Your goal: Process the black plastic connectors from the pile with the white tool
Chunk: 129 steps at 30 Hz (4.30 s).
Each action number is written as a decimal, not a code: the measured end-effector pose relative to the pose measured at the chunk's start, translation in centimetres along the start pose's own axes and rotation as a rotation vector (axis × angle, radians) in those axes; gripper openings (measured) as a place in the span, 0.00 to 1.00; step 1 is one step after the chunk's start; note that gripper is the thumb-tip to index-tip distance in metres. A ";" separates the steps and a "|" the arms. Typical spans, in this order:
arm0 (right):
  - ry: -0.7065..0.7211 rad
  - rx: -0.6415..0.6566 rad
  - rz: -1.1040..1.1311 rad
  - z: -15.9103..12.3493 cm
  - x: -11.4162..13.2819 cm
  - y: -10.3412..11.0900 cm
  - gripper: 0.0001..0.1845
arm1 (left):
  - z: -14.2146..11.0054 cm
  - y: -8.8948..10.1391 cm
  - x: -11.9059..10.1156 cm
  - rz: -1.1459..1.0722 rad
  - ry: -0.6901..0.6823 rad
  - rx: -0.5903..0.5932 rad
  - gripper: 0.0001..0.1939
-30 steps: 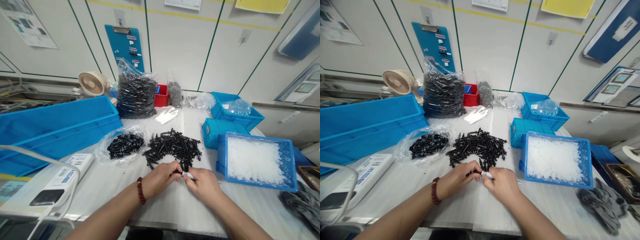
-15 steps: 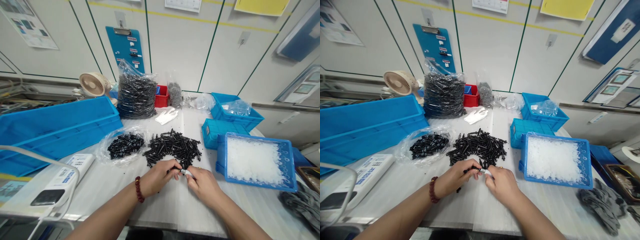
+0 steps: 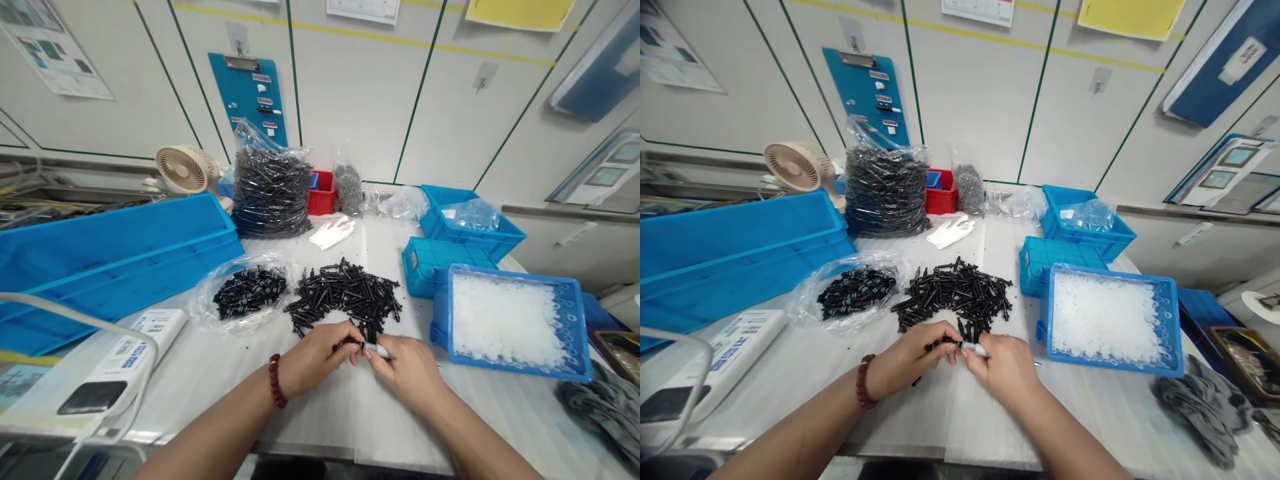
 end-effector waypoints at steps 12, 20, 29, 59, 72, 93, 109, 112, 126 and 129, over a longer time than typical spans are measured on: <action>-0.081 -0.033 -0.042 0.3 -0.9 0.4 0.12 | 0.0 1.7 0.9 -0.196 0.093 -0.113 0.05; 0.048 -0.102 0.188 0.4 -0.5 0.5 0.12 | 0.1 5.8 2.7 0.098 0.199 -0.384 0.11; 0.063 -0.118 0.216 0.2 -0.7 0.3 0.13 | -0.3 7.1 4.9 0.813 0.345 -0.272 0.12; 0.070 -0.015 0.238 0.1 0.2 0.2 0.10 | 0.2 2.8 1.4 -0.098 0.119 -0.239 0.05; 0.127 0.073 0.032 -0.1 0.8 -1.0 0.06 | 0.0 0.7 1.9 0.141 0.121 -0.048 0.07; 0.137 0.066 0.203 -0.1 0.9 -0.8 0.08 | 0.1 0.9 1.0 0.122 0.074 -0.048 0.12; 0.019 0.040 -0.032 -0.1 0.4 -0.3 0.14 | -0.2 0.2 1.3 0.116 0.073 -0.005 0.09; -0.009 0.033 -0.059 -0.1 0.2 -0.3 0.15 | -0.2 0.3 1.0 0.140 0.063 -0.009 0.09; -0.073 0.014 -0.025 0.1 -0.4 0.3 0.07 | 0.2 1.1 1.7 0.066 0.061 -0.101 0.15; -0.001 0.013 0.045 0.2 0.2 0.2 0.06 | 0.3 1.6 2.6 -0.032 0.243 -0.138 0.12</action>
Point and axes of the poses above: each hand's wrist, its own z-axis towards the middle knuckle, its own y-axis out of the back of the hand, x = y × z, the point moved 8 cm from there along z, towards the middle knuckle, and after that the axes turned 5 degrees about -x, right-handed, at the moved point
